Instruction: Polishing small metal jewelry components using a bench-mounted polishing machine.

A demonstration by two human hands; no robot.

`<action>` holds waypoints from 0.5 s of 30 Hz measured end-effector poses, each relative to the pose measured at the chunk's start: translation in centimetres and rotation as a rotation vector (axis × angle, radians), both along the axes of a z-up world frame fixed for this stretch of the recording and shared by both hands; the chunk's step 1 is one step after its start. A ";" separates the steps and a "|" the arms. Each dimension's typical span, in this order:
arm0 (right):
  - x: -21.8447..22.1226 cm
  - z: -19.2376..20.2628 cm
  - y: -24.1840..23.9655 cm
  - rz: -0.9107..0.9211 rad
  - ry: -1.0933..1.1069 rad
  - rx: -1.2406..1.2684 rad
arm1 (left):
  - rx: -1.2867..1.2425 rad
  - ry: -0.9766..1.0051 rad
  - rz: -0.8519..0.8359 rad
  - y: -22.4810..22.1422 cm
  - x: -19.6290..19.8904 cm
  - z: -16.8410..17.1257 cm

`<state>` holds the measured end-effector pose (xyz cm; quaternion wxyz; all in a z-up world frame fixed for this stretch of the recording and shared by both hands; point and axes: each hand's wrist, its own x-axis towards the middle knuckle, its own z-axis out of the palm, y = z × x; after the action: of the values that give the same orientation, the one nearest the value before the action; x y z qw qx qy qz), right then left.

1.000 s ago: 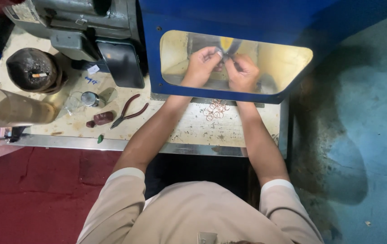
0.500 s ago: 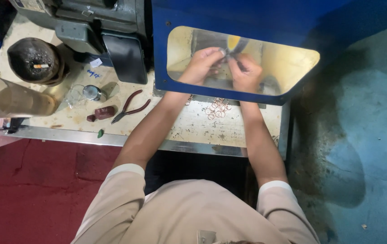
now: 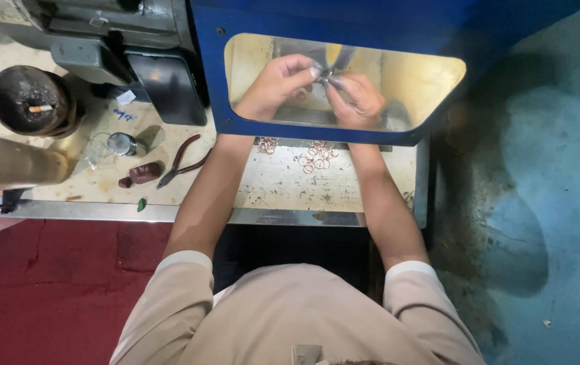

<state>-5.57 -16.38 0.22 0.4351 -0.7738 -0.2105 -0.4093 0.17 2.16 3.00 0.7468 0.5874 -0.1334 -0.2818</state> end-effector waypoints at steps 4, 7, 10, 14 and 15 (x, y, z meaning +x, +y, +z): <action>-0.2 0.8 0.7 -0.051 0.080 0.018 | 0.094 -0.265 0.038 -0.3 0.2 -0.4; -0.3 0.7 1.3 -0.068 0.159 0.075 | 0.085 -0.321 0.080 -0.4 0.2 -0.8; -0.2 0.2 1.7 -0.082 0.211 0.153 | 0.082 -0.320 0.091 -0.4 0.3 -1.0; -0.3 0.3 2.3 -0.097 0.293 0.274 | 0.090 -0.331 0.095 -0.4 0.5 -1.2; -0.3 0.3 2.4 -0.097 0.293 0.273 | 0.090 -0.330 0.096 -0.4 0.5 -1.2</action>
<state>-5.86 -13.99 0.57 0.5419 -0.7681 -0.0501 -0.3374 0.63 1.76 1.83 0.7004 0.6642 -0.2133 -0.1511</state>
